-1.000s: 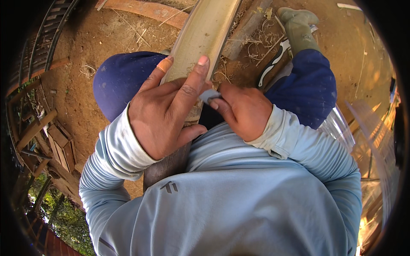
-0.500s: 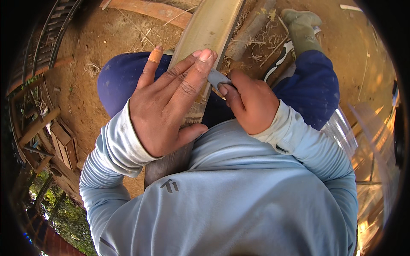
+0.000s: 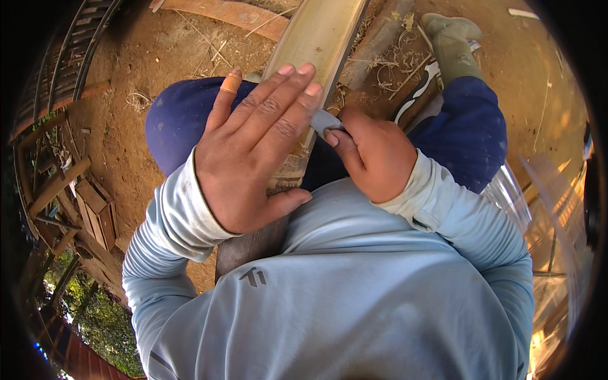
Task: The person sits on the ground and uses a knife to scrape and smooth the inner surface of a long split bamboo tube. They repeatedly scrape along the length of the tube, occasionally pausing to wipe away shavings with their hand.
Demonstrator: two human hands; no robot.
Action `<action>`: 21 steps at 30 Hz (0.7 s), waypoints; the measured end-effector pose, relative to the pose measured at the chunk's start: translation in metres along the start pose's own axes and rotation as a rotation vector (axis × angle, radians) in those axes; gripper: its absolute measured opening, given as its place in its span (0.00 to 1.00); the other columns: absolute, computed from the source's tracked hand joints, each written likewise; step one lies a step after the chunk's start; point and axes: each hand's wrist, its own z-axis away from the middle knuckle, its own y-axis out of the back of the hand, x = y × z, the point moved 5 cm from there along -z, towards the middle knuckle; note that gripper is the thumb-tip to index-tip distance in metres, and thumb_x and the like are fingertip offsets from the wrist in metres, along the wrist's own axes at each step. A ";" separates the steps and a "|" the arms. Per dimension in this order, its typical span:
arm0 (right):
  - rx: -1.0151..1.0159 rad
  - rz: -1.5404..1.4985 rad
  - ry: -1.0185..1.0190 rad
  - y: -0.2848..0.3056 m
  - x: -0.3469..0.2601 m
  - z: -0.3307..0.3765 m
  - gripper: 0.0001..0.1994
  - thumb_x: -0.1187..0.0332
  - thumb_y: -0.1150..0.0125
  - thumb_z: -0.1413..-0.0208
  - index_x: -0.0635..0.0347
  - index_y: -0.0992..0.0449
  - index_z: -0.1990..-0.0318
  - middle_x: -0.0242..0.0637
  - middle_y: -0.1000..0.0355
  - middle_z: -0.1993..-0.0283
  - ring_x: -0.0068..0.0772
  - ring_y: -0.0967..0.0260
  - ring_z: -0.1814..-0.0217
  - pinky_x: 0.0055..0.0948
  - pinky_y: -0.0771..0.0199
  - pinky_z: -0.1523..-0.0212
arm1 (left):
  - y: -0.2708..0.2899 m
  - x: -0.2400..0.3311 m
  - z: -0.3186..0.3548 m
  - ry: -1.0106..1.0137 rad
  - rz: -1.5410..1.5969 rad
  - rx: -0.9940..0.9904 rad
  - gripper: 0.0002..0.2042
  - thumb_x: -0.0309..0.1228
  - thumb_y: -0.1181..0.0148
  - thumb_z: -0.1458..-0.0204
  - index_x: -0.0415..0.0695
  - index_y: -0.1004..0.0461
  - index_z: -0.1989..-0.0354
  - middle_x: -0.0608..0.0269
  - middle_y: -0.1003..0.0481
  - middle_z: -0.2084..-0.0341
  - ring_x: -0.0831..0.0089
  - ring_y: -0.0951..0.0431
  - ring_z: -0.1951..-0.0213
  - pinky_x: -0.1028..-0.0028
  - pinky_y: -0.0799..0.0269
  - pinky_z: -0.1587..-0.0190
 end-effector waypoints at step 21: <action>-0.100 -0.064 0.058 -0.006 0.009 0.004 0.12 0.65 0.43 0.35 0.67 0.33 0.63 0.57 0.28 0.73 0.65 0.27 0.69 0.52 0.28 0.69 | -0.011 0.002 -0.007 -0.081 -0.060 -0.036 0.40 0.37 0.26 0.69 0.40 0.27 0.40 0.54 0.25 0.45 0.58 0.24 0.41 0.42 0.60 0.26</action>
